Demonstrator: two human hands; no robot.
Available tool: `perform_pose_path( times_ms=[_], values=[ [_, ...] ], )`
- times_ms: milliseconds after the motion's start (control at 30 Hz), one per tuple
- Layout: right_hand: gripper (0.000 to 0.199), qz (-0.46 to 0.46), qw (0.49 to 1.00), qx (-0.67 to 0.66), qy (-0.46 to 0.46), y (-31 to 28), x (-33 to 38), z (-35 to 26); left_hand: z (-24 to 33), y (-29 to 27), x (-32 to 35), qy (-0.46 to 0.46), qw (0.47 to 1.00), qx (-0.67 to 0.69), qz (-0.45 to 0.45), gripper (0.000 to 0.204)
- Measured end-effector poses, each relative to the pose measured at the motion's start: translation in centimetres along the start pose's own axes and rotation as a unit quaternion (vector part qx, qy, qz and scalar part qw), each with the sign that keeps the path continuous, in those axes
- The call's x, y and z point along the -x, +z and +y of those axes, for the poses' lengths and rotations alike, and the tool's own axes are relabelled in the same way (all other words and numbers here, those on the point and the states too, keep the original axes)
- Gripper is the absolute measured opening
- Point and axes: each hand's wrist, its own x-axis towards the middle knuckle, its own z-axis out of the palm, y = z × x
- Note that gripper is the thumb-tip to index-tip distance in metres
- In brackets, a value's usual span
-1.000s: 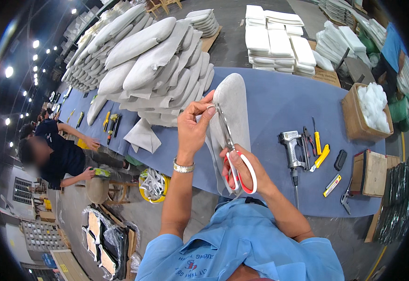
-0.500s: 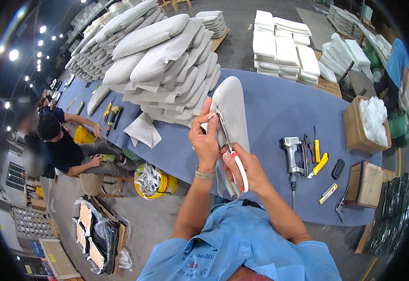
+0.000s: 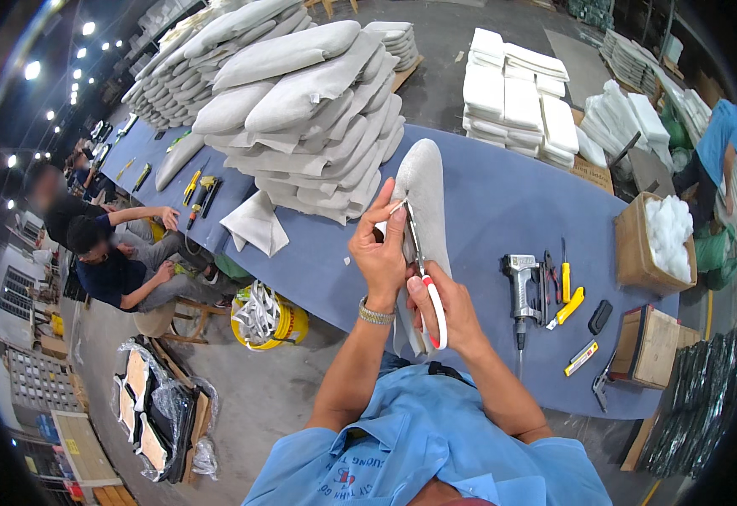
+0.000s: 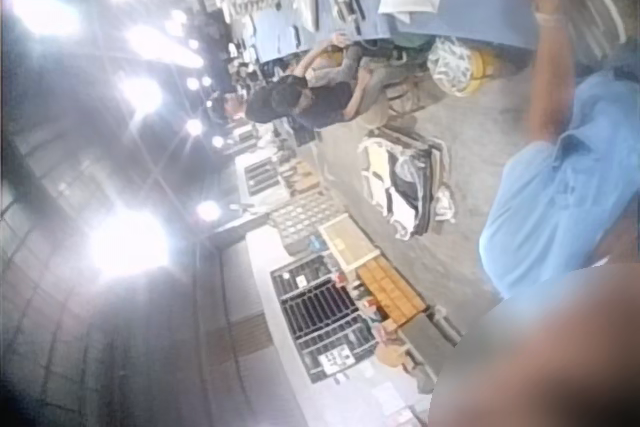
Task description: The person inserts foam inserts into fabric covers, trims excess fabric with scissors, and staples the edges closed using a staple gun. The person handles multiple cushions one at a time, stacking finished units on the table.
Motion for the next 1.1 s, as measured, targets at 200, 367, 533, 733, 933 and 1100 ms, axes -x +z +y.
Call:
perform_pose_path(
  times_ms=[200,367,533,733,933,1100],
  values=[
    [0.044,0.012,0.996,0.063,-0.056,0.1,-0.6,2.1,0.1,0.0,-0.1,-0.01,1.0,0.0,0.007,0.005],
    [0.043,0.009,1.0,0.011,-0.027,0.2,-0.8,0.9,0.0,0.1,0.1,0.0,1.0,-0.01,0.001,0.007],
    [0.045,0.032,0.999,0.012,-0.013,0.3,-0.9,1.0,-0.3,0.4,0.6,-0.022,0.999,-0.047,-0.01,0.012],
    [0.047,0.089,0.992,0.066,-0.059,0.2,-1.2,2.6,0.2,1.2,0.9,-0.004,0.999,-0.015,-0.039,0.012],
    [0.046,0.113,0.982,0.111,-0.105,0.2,-1.4,3.4,0.5,1.3,0.9,0.001,0.999,-0.029,-0.03,0.007],
    [0.043,0.093,0.984,0.113,-0.105,-0.2,-1.6,3.3,0.5,1.2,0.6,-0.005,1.0,-0.017,-0.009,0.005]
  ],
)
